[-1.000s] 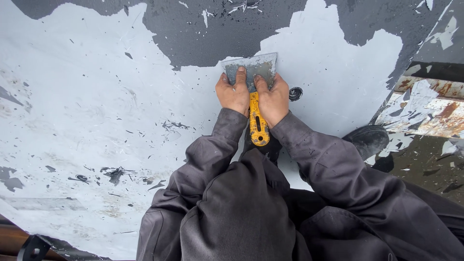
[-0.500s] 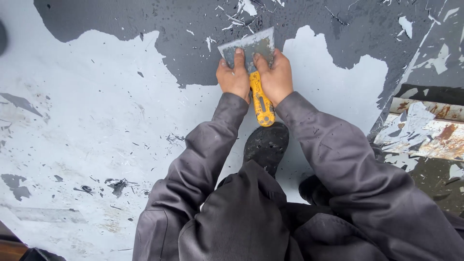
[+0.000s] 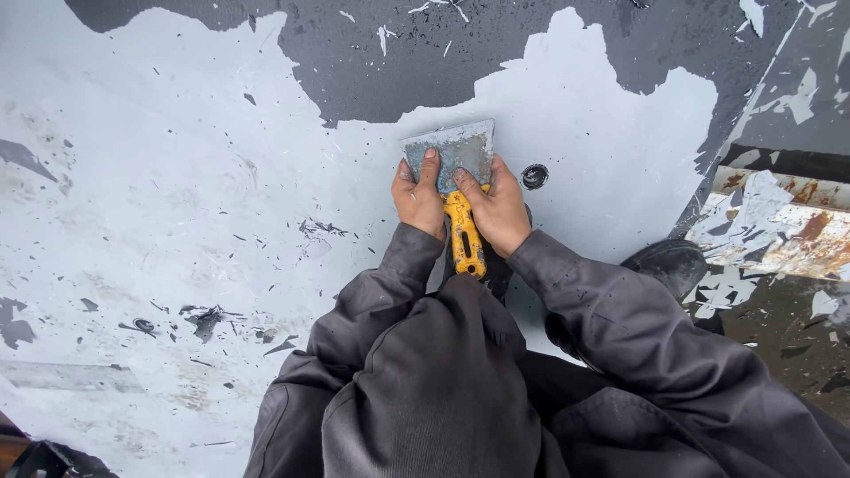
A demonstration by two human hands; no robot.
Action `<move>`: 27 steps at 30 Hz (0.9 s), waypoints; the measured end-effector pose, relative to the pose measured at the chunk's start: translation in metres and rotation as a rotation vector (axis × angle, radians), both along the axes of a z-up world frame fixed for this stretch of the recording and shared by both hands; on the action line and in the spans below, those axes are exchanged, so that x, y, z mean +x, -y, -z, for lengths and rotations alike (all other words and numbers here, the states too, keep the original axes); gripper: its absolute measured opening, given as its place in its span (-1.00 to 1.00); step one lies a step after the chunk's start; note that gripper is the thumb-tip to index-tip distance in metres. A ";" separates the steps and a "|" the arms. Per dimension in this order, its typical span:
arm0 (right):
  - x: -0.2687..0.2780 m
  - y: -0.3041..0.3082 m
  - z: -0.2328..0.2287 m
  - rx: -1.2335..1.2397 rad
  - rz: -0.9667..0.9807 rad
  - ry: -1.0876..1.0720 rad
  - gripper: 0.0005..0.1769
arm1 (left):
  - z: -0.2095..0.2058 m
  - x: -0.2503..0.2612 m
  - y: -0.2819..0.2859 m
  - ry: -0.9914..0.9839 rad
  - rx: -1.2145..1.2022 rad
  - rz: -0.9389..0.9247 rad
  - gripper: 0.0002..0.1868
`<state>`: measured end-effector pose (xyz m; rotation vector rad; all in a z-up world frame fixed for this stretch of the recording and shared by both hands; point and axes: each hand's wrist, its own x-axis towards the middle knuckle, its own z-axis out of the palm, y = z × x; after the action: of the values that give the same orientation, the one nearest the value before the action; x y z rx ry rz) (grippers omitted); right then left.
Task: Scraping old paint or residue from a flat surface using a hand-held scraper.
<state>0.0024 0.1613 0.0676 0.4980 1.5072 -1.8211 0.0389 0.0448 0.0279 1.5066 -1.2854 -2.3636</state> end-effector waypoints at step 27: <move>-0.044 0.082 0.026 0.074 -0.154 -0.070 -0.78 | 0.046 -0.027 0.066 0.384 -0.396 -0.057 -0.11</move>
<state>-0.0415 0.0790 0.0414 0.3466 1.6193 -1.6844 0.0118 -0.0210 -0.0180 1.8726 -1.6357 -1.6954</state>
